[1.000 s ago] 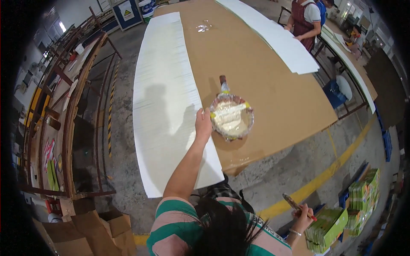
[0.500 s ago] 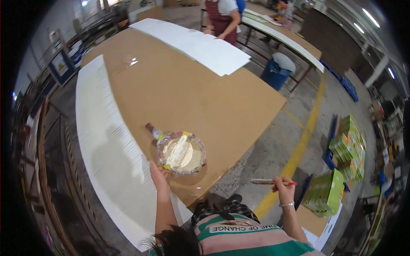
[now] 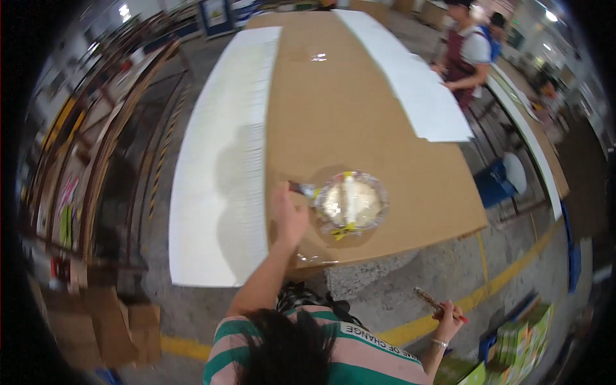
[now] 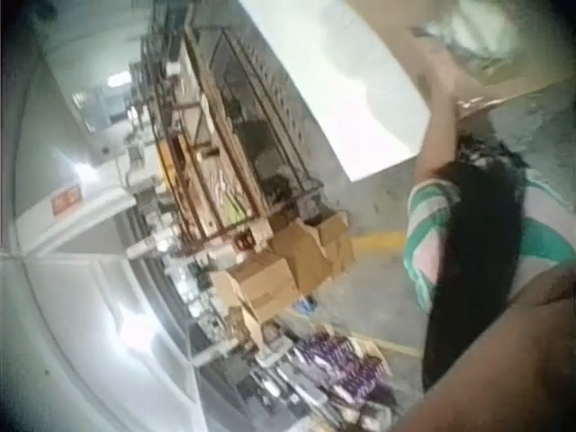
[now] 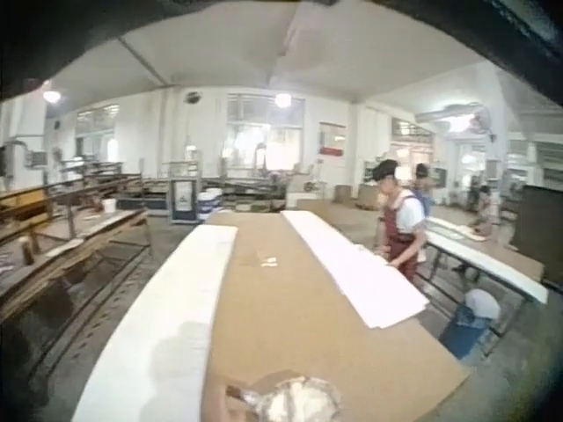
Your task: Using a large brush to apply a clear liquid adhesive or coating onto large white panels.
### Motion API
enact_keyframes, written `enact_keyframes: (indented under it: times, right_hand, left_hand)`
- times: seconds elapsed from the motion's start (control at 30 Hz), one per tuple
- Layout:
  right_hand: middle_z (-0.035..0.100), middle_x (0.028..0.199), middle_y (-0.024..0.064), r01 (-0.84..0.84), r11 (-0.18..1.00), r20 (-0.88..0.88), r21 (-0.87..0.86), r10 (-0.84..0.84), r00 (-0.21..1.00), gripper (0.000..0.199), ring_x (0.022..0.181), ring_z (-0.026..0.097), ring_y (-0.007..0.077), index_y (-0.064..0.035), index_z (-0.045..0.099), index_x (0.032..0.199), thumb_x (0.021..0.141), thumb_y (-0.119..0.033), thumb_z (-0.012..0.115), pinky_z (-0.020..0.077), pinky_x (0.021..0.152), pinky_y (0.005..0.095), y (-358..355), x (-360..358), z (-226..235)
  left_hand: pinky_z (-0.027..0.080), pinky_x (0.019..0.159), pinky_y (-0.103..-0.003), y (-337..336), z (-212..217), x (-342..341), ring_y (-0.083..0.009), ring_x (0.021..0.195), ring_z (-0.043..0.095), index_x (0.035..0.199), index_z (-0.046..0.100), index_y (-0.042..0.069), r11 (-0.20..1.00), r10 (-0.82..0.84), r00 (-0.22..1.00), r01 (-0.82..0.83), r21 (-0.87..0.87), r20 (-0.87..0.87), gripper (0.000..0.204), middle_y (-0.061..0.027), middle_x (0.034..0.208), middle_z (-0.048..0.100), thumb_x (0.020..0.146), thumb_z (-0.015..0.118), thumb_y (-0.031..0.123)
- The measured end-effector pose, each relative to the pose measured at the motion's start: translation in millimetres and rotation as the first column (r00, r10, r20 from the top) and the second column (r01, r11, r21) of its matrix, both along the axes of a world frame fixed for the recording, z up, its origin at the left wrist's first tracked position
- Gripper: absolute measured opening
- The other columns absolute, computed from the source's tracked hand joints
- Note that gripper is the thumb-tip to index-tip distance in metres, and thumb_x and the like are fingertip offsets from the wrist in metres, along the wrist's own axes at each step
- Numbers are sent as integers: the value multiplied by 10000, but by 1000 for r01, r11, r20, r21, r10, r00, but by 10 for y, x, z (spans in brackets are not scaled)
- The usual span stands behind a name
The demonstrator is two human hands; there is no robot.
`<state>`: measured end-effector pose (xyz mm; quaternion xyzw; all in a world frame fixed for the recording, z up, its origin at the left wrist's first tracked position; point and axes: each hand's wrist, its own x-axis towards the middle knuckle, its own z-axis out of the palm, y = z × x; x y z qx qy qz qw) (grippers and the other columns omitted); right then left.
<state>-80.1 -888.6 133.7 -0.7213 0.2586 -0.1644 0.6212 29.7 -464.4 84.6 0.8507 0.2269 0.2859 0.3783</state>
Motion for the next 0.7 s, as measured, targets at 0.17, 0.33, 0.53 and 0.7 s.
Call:
enact_keyframes:
  times: [0.17, 0.33, 0.53, 0.7]
  right_hand:
    - [580, 621, 45, -16, 992, -5, 127, 17, 1000, 197, 477, 544, 117, -27, 561, 704, 826, -154, 649, 447, 435, 244, -100, 79, -69]
    - [603, 641, 55, 79, 974, 22, 211, -85, 996, 194, 476, 555, 118, -19, 568, 722, 835, -160, 638, 462, 434, 243, -304, -132, -49]
    - [545, 592, 15, 188, 959, -56, 210, -180, 982, 251, 484, 531, 84, -38, 529, 672, 825, -190, 657, 434, 430, 226, -592, -362, -177]
    - [543, 591, 10, 227, 954, -19, 198, -228, 974, 257, 482, 522, 77, -45, 523, 674, 822, -203, 662, 428, 428, 222, -880, -307, -195]
  left_hand:
    - [176, 1075, -547, 367, 9, 312, -401, 1326, 229, 1249, 492, 89, 826, -55, 882, 303, 475, -467, 620, -176, 1403, 350, 681, 659, 273]
    - [271, 1014, -550, 195, -18, 348, -372, 1153, 455, 1106, 605, 115, 824, 12, 696, 400, 402, -718, 559, -139, 1157, 578, 635, 709, 398]
    - [540, 619, -413, 95, -361, 197, -285, 663, 642, 906, 604, 29, 771, -637, 363, 311, -556, -680, 339, -134, 780, 644, 717, 724, 283]
    - [518, 534, -338, -474, -251, 250, -210, 584, 602, 845, 557, 20, 331, -632, 691, -169, -928, -351, 185, -87, 682, 582, 753, 667, 137]
